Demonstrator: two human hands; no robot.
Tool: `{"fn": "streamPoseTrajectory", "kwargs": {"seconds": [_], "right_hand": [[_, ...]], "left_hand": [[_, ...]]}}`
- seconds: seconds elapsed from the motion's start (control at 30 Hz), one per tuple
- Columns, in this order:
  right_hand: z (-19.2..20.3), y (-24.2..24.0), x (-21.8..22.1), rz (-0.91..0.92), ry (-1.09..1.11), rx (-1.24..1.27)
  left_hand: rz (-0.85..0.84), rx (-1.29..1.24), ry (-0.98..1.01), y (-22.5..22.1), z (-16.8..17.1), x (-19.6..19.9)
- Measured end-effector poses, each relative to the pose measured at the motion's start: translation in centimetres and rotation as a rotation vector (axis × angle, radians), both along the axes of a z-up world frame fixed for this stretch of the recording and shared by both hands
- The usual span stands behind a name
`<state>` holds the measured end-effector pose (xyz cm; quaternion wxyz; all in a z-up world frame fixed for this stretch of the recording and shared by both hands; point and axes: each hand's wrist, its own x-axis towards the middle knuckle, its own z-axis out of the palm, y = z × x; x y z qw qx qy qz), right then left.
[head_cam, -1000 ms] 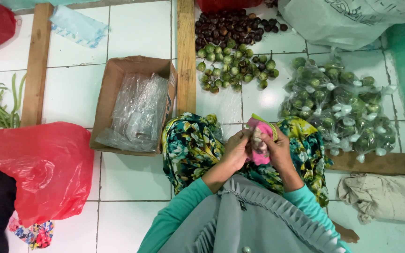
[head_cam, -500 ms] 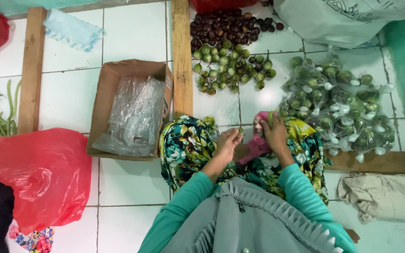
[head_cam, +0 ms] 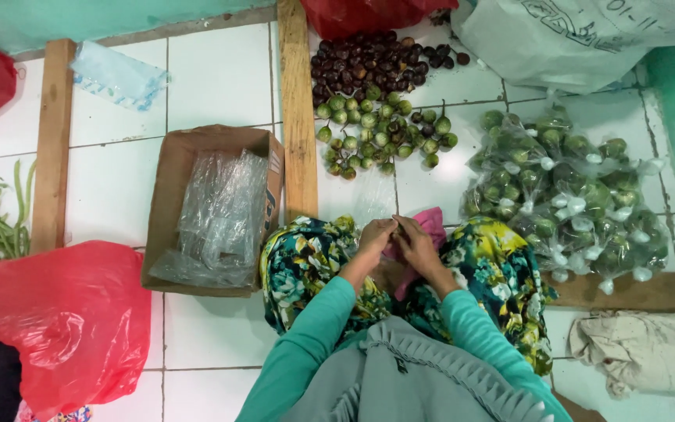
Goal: The person picks up small green eggplants from the floor and puts them into clear plastic bags while sitting on the tiled floor. They handle the vegetables one at a time, occasionally using a cloth, and set the filled bags aside near other produce including beans and chestnuts.
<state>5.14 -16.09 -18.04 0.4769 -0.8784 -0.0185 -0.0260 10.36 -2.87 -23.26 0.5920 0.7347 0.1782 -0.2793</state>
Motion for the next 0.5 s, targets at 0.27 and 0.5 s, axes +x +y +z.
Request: {"fn": "streamPoseTrajectory", "kwargs": {"seconds": [0.27, 0.5], "right_hand": [[-0.6, -1.6, -0.6, -0.135, 0.085, 0.049], [2.1, -1.4, -0.9, -0.198, 0.145, 0.171]], "left_hand": [[-0.227, 0.771, -0.393, 2.2, 3.2, 6.4], [-0.176, 0.549, -0.283, 3.4, -2.3, 7.9]]}}
